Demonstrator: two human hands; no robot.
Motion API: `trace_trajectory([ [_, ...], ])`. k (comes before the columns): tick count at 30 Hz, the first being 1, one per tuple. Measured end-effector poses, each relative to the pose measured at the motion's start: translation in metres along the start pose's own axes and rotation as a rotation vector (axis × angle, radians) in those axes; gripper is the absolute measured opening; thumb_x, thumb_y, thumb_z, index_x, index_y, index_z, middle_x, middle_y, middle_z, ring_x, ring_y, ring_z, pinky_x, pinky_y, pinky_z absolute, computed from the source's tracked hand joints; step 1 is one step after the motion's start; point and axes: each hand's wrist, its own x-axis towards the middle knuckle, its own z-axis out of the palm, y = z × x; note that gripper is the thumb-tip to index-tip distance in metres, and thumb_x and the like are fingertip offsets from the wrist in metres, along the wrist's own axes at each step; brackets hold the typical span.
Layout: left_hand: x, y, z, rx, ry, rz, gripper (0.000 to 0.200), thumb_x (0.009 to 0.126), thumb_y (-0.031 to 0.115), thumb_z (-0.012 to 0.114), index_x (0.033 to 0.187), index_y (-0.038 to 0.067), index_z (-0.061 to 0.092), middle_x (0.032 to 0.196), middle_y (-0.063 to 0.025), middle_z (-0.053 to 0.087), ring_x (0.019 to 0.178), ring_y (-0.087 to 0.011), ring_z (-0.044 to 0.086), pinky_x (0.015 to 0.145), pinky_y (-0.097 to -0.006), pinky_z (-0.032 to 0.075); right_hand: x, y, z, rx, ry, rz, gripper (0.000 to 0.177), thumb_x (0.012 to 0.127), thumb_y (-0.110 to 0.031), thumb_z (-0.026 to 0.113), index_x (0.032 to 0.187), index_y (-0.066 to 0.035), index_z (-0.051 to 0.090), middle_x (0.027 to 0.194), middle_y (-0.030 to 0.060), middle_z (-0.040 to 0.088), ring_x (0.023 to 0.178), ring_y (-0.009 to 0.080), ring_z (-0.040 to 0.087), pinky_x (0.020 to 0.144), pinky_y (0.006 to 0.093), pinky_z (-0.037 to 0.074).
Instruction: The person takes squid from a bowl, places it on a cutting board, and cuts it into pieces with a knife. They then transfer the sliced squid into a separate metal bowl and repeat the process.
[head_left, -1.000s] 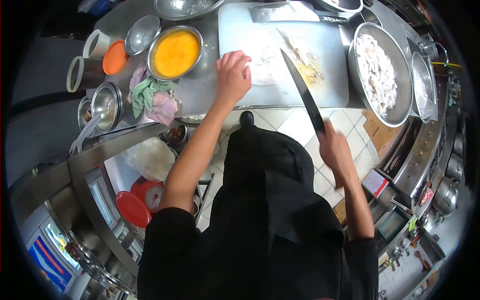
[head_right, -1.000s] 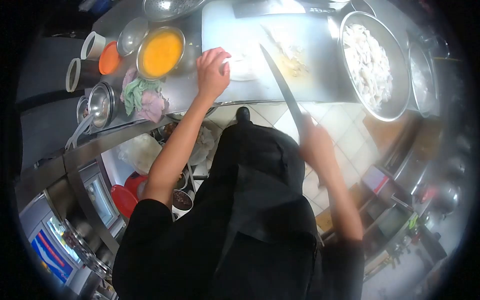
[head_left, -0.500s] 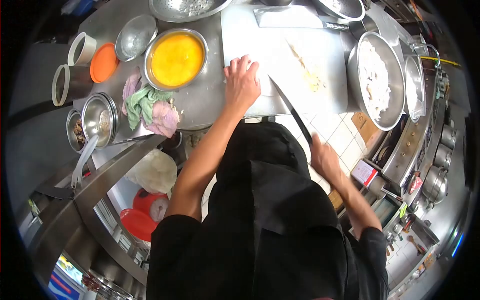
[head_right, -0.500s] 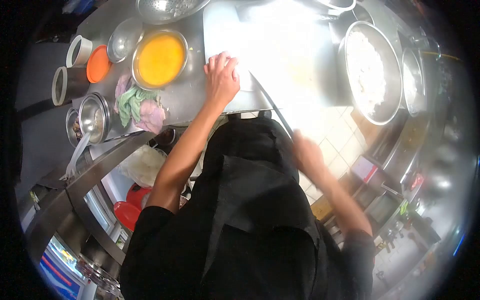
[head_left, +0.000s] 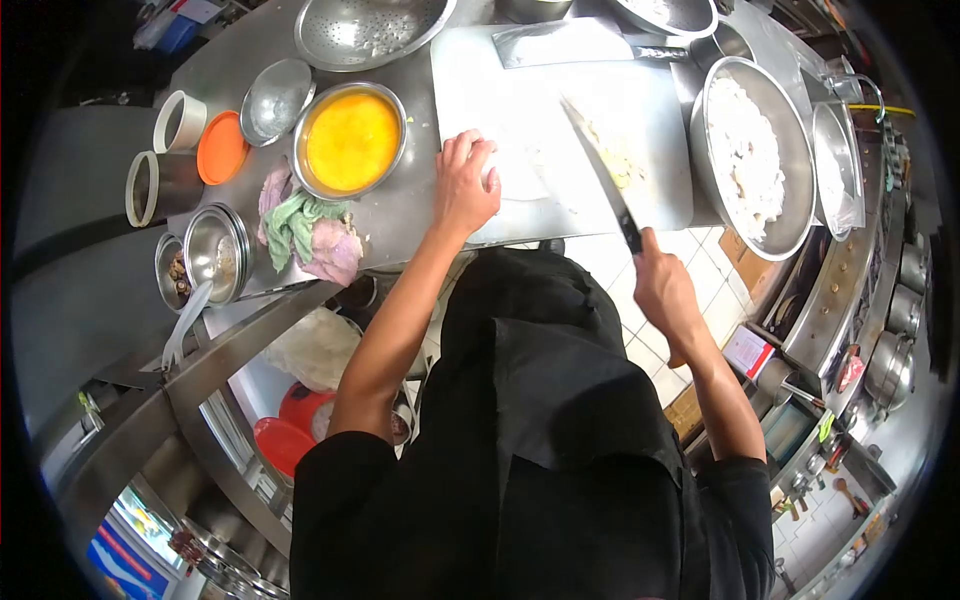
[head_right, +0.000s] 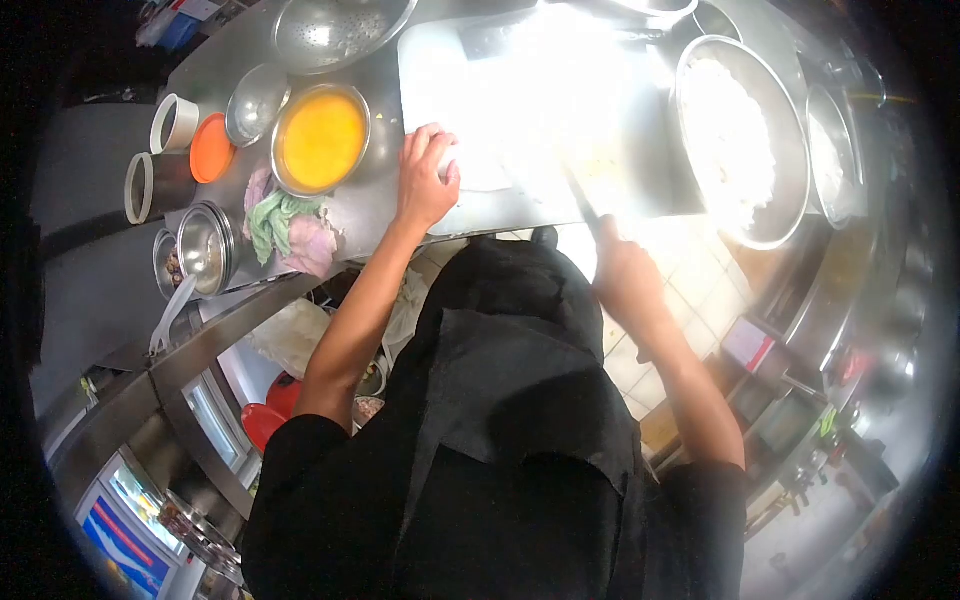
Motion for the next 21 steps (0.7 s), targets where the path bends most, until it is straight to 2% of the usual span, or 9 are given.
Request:
trace_trajectory([
  [3,0.0,0.001,0.004,0.053,-0.011,-0.009,0.032,0.07,0.004,0.062,0.101,0.006,0.057,0.111,-0.0112,0.051,0.107,-0.0311,0.047,0.091,-0.042,0.038,0.004,-0.023,0.007,-0.117,-0.094,-0.186,0.019,0.086,-0.004,0.05,0.102,0.001,0.041,0.062,0.026,0.058,0.063,0.045,0.059,0.059,0.0531,0.045],
  [4,0.0,0.0,0.005,0.062,-0.015,-0.019,0.033,0.07,0.005,0.062,0.102,0.005,0.057,0.112,-0.0111,0.051,0.108,-0.0312,0.047,0.091,-0.0423,0.038,0.011,-0.03,0.008,-0.116,-0.098,-0.187,0.019,0.086,-0.004,0.05,0.102,0.001,0.041,0.062,0.026,0.058,0.063,0.045,0.059,0.059,0.053,0.045],
  [6,0.0,-0.001,0.006,0.071,-0.022,-0.032,0.033,0.07,0.005,0.062,0.103,0.005,0.057,0.113,-0.0111,0.051,0.108,-0.0314,0.046,0.091,-0.0425,0.038,0.025,-0.044,0.009,-0.18,-0.19,-0.207,0.025,0.078,0.001,0.049,0.102,0.0,0.043,0.068,0.023,0.061,0.068,0.0417,0.062,0.06,0.0491,0.049],
  [11,-0.001,-0.004,0.012,0.14,0.039,0.007,0.033,0.07,0.007,0.062,0.103,0.004,0.058,0.115,-0.0105,0.052,0.107,-0.0314,0.047,0.088,-0.0438,0.039,0.054,-0.058,0.019,-0.147,-0.128,-0.288,0.021,0.077,0.001,0.049,0.098,0.001,0.044,0.07,0.0241,0.061,0.069,0.0426,0.062,0.062,0.0504,0.049],
  [14,-0.001,-0.004,0.014,0.133,0.036,0.012,0.031,0.07,0.006,0.061,0.101,0.005,0.058,0.113,-0.0102,0.053,0.106,-0.0309,0.048,0.088,-0.0437,0.039,0.036,-0.041,0.024,-0.091,-0.16,-0.243,0.02,0.079,-0.001,0.048,0.099,0.001,0.044,0.069,0.0245,0.06,0.068,0.0439,0.061,0.061,0.0514,0.048],
  [17,0.001,-0.002,0.008,0.137,0.022,-0.017,0.03,0.068,0.005,0.062,0.098,0.006,0.058,0.111,-0.0104,0.053,0.106,-0.0299,0.048,0.086,-0.0432,0.04,-0.034,0.01,0.035,-0.032,-0.261,-0.113,0.022,0.085,-0.006,0.045,0.106,0.0,0.042,0.067,0.0259,0.059,0.065,0.0464,0.058,0.058,0.0543,0.045],
  [18,0.0,-0.003,0.008,0.137,0.024,-0.021,0.03,0.068,0.005,0.062,0.098,0.006,0.058,0.111,-0.0104,0.053,0.106,-0.0299,0.048,0.086,-0.0432,0.04,-0.059,0.024,0.034,-0.007,-0.248,-0.129,0.023,0.085,-0.005,0.044,0.107,0.001,0.042,0.067,0.027,0.059,0.065,0.0466,0.058,0.058,0.055,0.044],
  [20,-0.002,-0.003,0.01,0.12,0.074,-0.021,0.029,0.067,0.002,0.062,0.096,0.006,0.058,0.109,-0.0106,0.053,0.106,-0.0301,0.048,0.086,-0.043,0.04,-0.076,0.04,0.04,-0.021,-0.294,-0.061,0.023,0.085,-0.005,0.044,0.107,0.002,0.042,0.066,0.028,0.058,0.065,0.0465,0.058,0.059,0.0554,0.044],
  [21,-0.004,-0.003,0.009,0.122,0.073,-0.014,0.029,0.067,0.002,0.062,0.096,0.006,0.058,0.109,-0.0106,0.053,0.106,-0.0301,0.048,0.086,-0.043,0.04,-0.077,0.049,0.052,-0.019,-0.252,-0.086,0.028,0.085,-0.006,0.049,0.11,0.002,0.042,0.063,0.0275,0.057,0.062,0.0464,0.057,0.057,0.0548,0.044],
])
